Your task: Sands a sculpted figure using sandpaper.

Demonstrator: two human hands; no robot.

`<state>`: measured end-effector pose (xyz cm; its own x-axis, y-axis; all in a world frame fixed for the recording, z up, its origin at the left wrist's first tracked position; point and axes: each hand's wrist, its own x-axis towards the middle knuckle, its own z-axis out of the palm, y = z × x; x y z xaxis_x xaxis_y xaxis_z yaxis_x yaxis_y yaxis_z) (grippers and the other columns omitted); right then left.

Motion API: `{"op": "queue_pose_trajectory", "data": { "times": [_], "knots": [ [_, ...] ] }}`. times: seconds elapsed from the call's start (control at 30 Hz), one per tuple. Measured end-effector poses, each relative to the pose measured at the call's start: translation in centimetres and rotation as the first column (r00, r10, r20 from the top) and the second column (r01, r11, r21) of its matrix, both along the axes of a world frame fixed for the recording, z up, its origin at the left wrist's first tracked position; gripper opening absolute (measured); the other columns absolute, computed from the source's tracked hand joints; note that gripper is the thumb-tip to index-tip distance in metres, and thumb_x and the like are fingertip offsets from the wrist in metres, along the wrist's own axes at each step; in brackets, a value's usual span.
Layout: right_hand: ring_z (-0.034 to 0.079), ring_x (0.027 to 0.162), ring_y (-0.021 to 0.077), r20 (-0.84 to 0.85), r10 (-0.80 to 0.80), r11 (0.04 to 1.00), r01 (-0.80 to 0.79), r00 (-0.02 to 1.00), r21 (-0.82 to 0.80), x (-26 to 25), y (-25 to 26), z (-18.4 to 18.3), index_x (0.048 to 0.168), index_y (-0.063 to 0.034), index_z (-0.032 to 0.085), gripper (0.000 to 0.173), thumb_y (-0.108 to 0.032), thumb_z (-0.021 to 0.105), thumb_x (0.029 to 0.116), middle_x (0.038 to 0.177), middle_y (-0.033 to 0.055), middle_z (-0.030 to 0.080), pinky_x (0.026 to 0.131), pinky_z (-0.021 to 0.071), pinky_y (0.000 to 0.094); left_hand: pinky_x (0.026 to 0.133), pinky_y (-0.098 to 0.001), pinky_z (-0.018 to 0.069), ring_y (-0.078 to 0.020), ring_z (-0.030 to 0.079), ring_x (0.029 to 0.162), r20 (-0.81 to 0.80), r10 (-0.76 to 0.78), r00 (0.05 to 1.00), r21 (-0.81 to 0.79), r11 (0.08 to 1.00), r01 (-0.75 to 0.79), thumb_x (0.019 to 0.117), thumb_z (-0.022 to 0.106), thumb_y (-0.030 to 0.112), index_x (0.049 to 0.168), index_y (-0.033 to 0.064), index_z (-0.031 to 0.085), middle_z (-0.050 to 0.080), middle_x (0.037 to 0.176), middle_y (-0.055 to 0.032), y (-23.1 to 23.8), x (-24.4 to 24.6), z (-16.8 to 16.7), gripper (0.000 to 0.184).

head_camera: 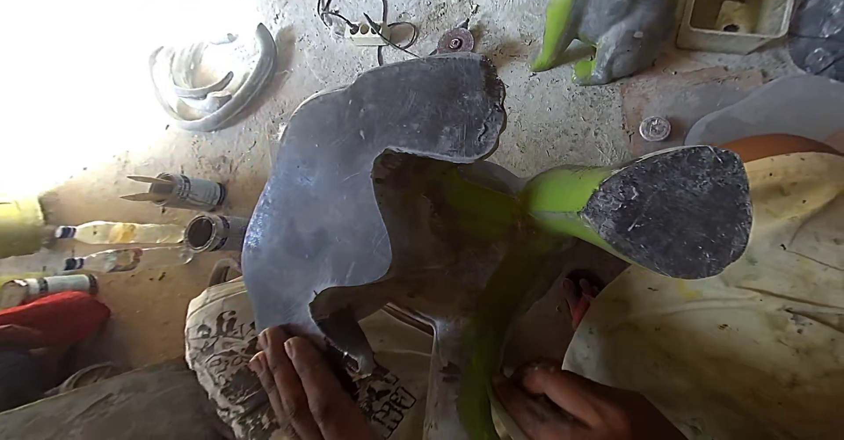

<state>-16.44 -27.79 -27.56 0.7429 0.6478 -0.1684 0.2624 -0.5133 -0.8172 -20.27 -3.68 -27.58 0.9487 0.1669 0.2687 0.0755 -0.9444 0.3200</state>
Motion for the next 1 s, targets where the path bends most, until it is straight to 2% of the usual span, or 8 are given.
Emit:
{"op": "queue_pose_trajectory", "data": {
  "times": [0.17,0.27,0.37,0.6,0.73,0.83,0.9,1.0],
  "knots": [
    [0.071,0.101,0.0205,-0.076,-0.067,0.991,0.075,0.995,0.109,1.0,-1.9,-0.1,0.133,-0.0124,0.07,0.038,-0.007,0.059,0.0971,0.12,0.0124,0.071,0.081,0.0608,0.0361,0.125,-0.0607,0.0045,-0.0555,0.009,0.152,0.032,0.011,0.999,0.033,0.999,-0.012,0.0694,0.017,0.103,0.155,-0.0177,0.009,0.011,0.158,-0.0476,0.0,0.5,-0.1,0.148],
    [0.069,0.103,0.0171,-0.043,-0.138,0.982,0.142,0.989,0.121,2.5,-0.9,0.6,0.139,-0.0131,0.066,0.044,-0.004,0.056,0.097,0.124,0.0126,0.069,0.082,0.0598,0.0313,0.125,-0.061,0.0038,-0.0548,0.008,0.153,0.04,0.01,0.999,0.007,1.0,-0.01,0.0667,0.021,0.104,0.156,-0.0145,0.01,0.011,0.159,-0.0458,0.0,0.3,-0.3,0.149],
    [0.068,0.106,0.0178,-0.043,-0.138,0.987,0.141,0.99,0.081,3.0,1.0,1.1,0.138,-0.0157,0.067,0.046,-0.002,0.057,0.0957,0.127,0.0123,0.067,0.086,0.0596,0.0314,0.125,-0.0612,0.0051,-0.0574,0.008,0.152,0.04,0.016,0.999,-0.006,1.0,-0.016,0.0693,0.022,0.103,0.154,-0.0181,0.01,0.012,0.157,-0.0479,-0.3,0.4,0.0,0.148],
    [0.069,0.101,0.0218,-0.16,-0.023,0.998,0.032,0.987,0.05,3.1,1.3,2.8,0.133,-0.0135,0.071,0.042,0.0,0.058,0.0948,0.122,0.0153,0.067,0.084,0.0593,0.0335,0.126,-0.0577,0.0002,-0.049,0.003,0.156,0.058,-0.006,0.998,0.005,1.0,0.006,0.0706,0.021,0.102,0.158,-0.0118,0.008,0.009,0.162,-0.0412,-0.5,-0.1,-0.5,0.144],
    [0.069,0.104,0.0185,-0.137,-0.067,0.998,0.064,0.988,-0.024,4.1,1.0,2.6,0.133,-0.0174,0.071,0.044,-0.001,0.056,0.0955,0.125,0.0114,0.067,0.084,0.0594,0.0327,0.127,-0.0527,0.0036,-0.049,0.006,0.155,0.052,0.024,0.998,0.019,1.0,-0.025,0.0749,0.02,0.1,0.156,-0.0146,0.011,0.012,0.161,-0.0423,-1.0,0.1,-0.2,0.14],
    [0.069,0.103,0.0222,-0.148,-0.075,0.993,0.061,0.986,-0.102,4.0,2.1,2.8,0.135,-0.0177,0.07,0.043,-0.004,0.059,0.0958,0.127,0.0148,0.065,0.085,0.0599,0.0357,0.126,-0.0542,0.0022,-0.0498,0.004,0.155,0.047,0.013,0.999,0.0,1.0,-0.013,0.0738,0.022,0.1,0.156,-0.0147,0.01,0.011,0.161,-0.0429,-1.3,0.1,0.0,0.142],
    [0.068,0.104,0.0237,-0.173,-0.067,0.993,0.048,0.983,-0.111,3.7,2.4,3.3,0.136,-0.0167,0.069,0.044,-0.004,0.059,0.0953,0.126,0.017,0.063,0.085,0.0597,0.0359,0.127,-0.0548,-0.0009,-0.0466,0.001,0.156,0.071,0.012,0.997,-0.02,1.0,-0.01,0.0708,0.022,0.102,0.159,-0.0093,0.009,0.009,0.163,-0.0389,-1.4,0.0,-0.4,0.142],
    [0.068,0.102,0.0234,-0.218,-0.028,0.999,0.022,0.975,-0.031,3.3,2.1,4.0,0.134,-0.0147,0.07,0.043,-0.001,0.058,0.095,0.123,0.0181,0.063,0.085,0.0596,0.0347,0.127,-0.0539,0.0021,-0.0465,0.004,0.156,0.099,0.022,0.995,0.022,0.999,-0.025,0.0809,0.024,0.093,0.16,-0.0078,0.009,0.011,0.164,-0.0381,-1.3,-0.1,-0.9,0.129]
  ]
}}
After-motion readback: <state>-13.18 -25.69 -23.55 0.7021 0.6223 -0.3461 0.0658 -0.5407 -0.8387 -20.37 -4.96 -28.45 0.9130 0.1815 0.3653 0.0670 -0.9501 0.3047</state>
